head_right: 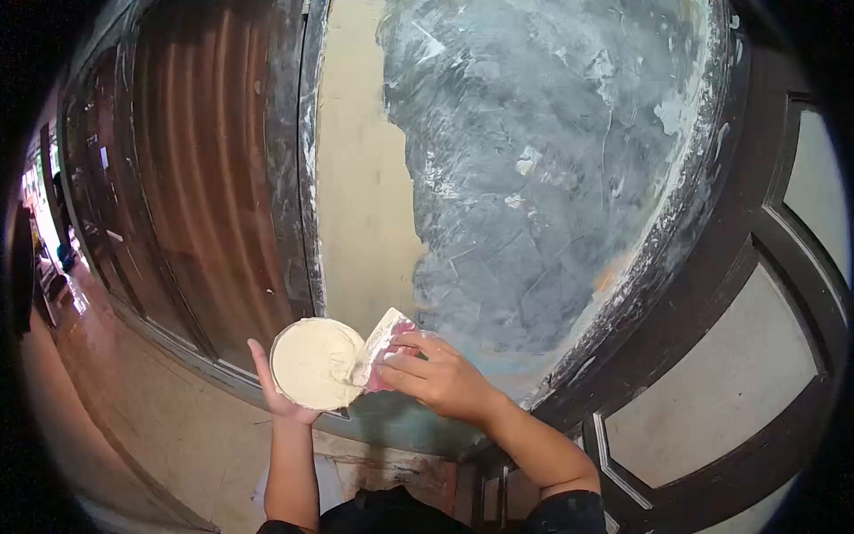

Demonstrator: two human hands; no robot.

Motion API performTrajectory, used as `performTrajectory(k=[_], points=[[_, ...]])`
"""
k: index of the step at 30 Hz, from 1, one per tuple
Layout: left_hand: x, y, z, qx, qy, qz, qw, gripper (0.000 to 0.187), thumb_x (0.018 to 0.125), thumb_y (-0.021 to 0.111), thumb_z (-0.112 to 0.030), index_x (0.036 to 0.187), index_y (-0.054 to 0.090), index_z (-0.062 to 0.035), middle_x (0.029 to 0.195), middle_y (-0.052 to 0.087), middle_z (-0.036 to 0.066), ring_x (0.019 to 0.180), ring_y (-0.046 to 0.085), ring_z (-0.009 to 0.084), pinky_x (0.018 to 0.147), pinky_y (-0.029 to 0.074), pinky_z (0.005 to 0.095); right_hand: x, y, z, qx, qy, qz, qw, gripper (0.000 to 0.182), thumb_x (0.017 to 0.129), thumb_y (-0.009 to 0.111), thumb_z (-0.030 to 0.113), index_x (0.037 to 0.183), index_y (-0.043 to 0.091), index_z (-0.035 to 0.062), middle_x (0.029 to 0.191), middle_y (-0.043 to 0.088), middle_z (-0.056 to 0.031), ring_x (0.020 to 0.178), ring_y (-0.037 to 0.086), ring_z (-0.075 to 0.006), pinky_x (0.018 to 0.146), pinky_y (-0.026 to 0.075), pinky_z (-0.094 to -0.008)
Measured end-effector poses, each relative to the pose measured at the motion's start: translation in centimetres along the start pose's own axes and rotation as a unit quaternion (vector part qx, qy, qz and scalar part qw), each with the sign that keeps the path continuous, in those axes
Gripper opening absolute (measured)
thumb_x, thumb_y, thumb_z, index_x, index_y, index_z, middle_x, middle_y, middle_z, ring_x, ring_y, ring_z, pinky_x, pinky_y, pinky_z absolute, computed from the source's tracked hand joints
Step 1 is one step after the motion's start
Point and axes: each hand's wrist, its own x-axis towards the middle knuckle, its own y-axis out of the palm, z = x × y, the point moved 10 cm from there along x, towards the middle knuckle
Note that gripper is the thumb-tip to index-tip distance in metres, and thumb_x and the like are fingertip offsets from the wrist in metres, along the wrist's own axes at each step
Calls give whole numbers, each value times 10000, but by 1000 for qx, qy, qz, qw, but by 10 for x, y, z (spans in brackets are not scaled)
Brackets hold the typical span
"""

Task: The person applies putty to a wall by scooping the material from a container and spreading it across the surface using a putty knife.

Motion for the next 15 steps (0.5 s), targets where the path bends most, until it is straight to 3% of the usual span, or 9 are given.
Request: performTrajectory(k=[1, 2, 4, 7, 10, 12, 15], points=[[1, 0, 1, 5, -5, 6, 1000, 1107, 938, 239, -910, 1520, 491, -3, 1505, 561, 230, 1328, 599, 409, 1093, 516, 576, -2, 2, -2, 7, -2, -2, 1000, 291, 816, 755, 117, 1105, 744, 82, 1179, 739, -48, 1154, 681, -355, 958, 572, -450], [0, -1, -2, 78, 14, -22, 997, 992, 978, 330, -846, 1481, 548, -20, 1474, 602, 195, 1311, 617, 380, 1113, 504, 544, -3, 4, -3, 15, -5, -5, 1000, 296, 810, 763, 108, 1104, 743, 75, 1174, 740, -55, 1146, 683, -359, 964, 573, -450], [1, -6, 4, 35, -6, -27, 999, 1097, 944, 236, -903, 1517, 493, -5, 1511, 557, 227, 1328, 599, 406, 1105, 505, 580, -3, 3, -2, 15, -5, -10, 1000, 305, 800, 772, 96, 1102, 742, 68, 1160, 744, -62, 1133, 686, -365, 967, 574, -452], [1, 1, 8, 40, -10, 11, 999, 1080, 950, 248, -894, 1512, 502, -8, 1506, 566, 221, 1330, 602, 394, 1113, 501, 566, -2, 1, -1, 25, -1, -20, 999, 320, 786, 783, 76, 1103, 746, 58, 1131, 750, -73, 1112, 690, -376, 972, 575, -460], [3, -14, 10, 75, 3, -36, 997, 1052, 962, 273, -876, 1489, 529, -2, 1461, 608, 214, 1302, 624, 373, 1102, 512, 542, -4, 0, -2, 44, 7, -31, 999, 345, 769, 790, 52, 1113, 756, 52, 1112, 753, -77, 1103, 691, -382, 972, 574, -467], [5, -11, 14, 75, -7, -20, 997, 1042, 969, 286, -867, 1474, 542, 8, 1441, 624, 205, 1280, 637, 365, 1096, 514, 529, -7, 1, -2, 53, 13, -38, 998, 364, 756, 795, 34, 1118, 761, 50, 1108, 753, -78, 1103, 691, -384, 972, 573, -469], [7, -16, 21, 84, -2, -22, 996, 1034, 977, 293, -858, 1467, 546, 17, 1437, 629, 196, 1278, 637, 360, 1099, 512, 514, -16, 5, -6, 36, 22, -64, 997, 431, 712, 767, 17, 1139, 743, 73, 1132, 731, -62, 1127, 671, -345, 959, 567, -475]])
